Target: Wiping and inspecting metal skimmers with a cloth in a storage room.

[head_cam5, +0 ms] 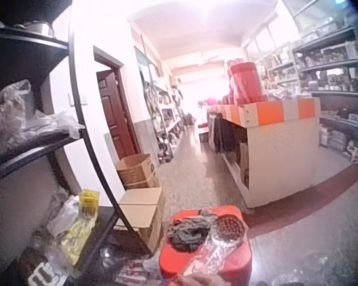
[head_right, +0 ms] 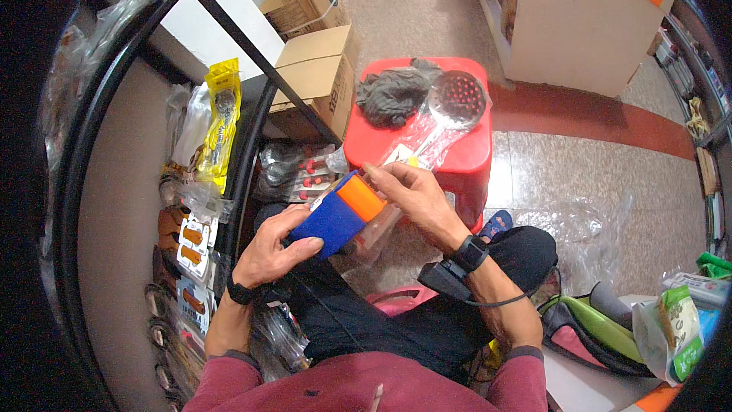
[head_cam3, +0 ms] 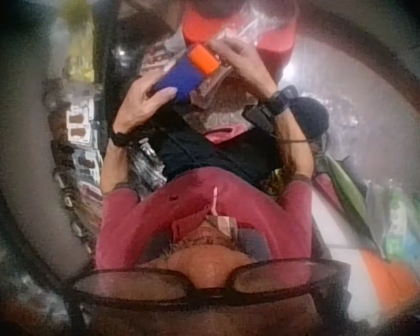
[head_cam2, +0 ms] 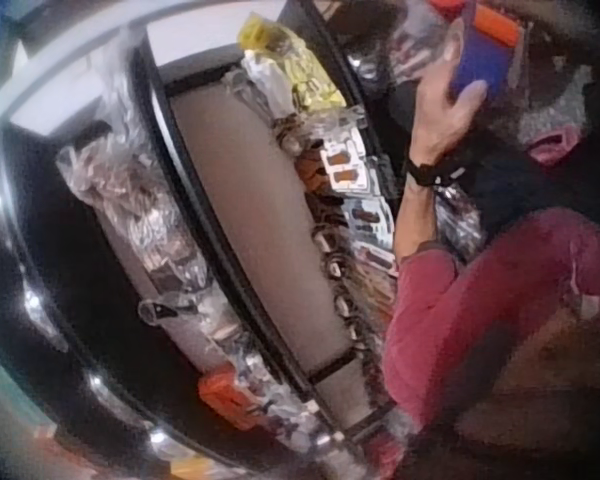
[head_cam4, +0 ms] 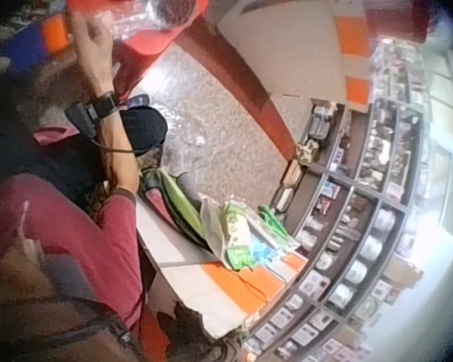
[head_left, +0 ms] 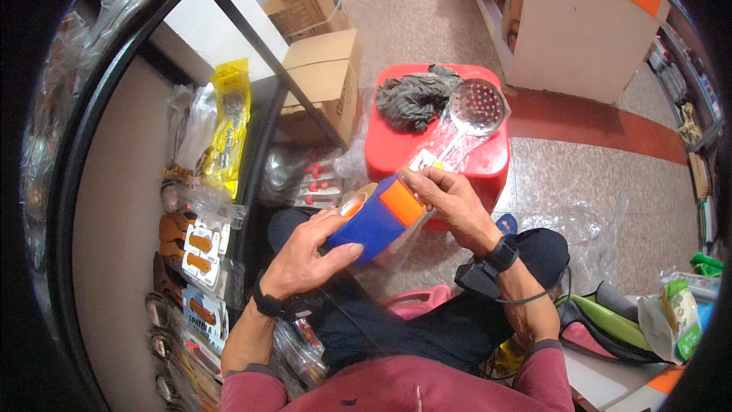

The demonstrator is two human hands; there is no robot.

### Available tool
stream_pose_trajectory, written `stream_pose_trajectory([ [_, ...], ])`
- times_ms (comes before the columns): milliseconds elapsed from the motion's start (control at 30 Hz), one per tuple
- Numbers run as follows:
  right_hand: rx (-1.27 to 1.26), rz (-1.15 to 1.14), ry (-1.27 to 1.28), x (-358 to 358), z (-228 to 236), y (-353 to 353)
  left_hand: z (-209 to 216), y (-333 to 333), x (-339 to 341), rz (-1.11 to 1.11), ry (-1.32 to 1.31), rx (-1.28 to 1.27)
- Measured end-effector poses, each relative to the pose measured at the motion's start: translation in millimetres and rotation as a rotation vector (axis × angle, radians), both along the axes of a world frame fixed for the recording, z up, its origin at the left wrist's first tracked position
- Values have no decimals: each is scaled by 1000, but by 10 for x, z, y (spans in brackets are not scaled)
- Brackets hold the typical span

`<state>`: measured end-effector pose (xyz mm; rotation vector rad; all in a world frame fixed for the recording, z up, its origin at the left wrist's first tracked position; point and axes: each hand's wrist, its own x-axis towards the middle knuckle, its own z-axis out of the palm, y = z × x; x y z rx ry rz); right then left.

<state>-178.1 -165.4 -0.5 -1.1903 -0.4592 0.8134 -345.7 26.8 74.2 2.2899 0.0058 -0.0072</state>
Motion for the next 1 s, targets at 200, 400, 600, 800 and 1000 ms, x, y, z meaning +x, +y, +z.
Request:
stream_pose_trajectory([
  [200,26,-13,-13,-43,-2,-20,40,-66,-55,-26,-39,-89],
  [400,-26,-90,-177,-88,-77,-58,100,-170,-135,92,246,-149],
  [600,-23,-182,-146,-104,-210,-84,-6,-163,-264,23,-22,-17],
  [800,-77,-235,-216,-131,-54,-174,19,-237,-301,98,15,-46],
  [1000,-93,-360,-787,-196,-63,-171,-133,-279,-238,137,-93,144],
])
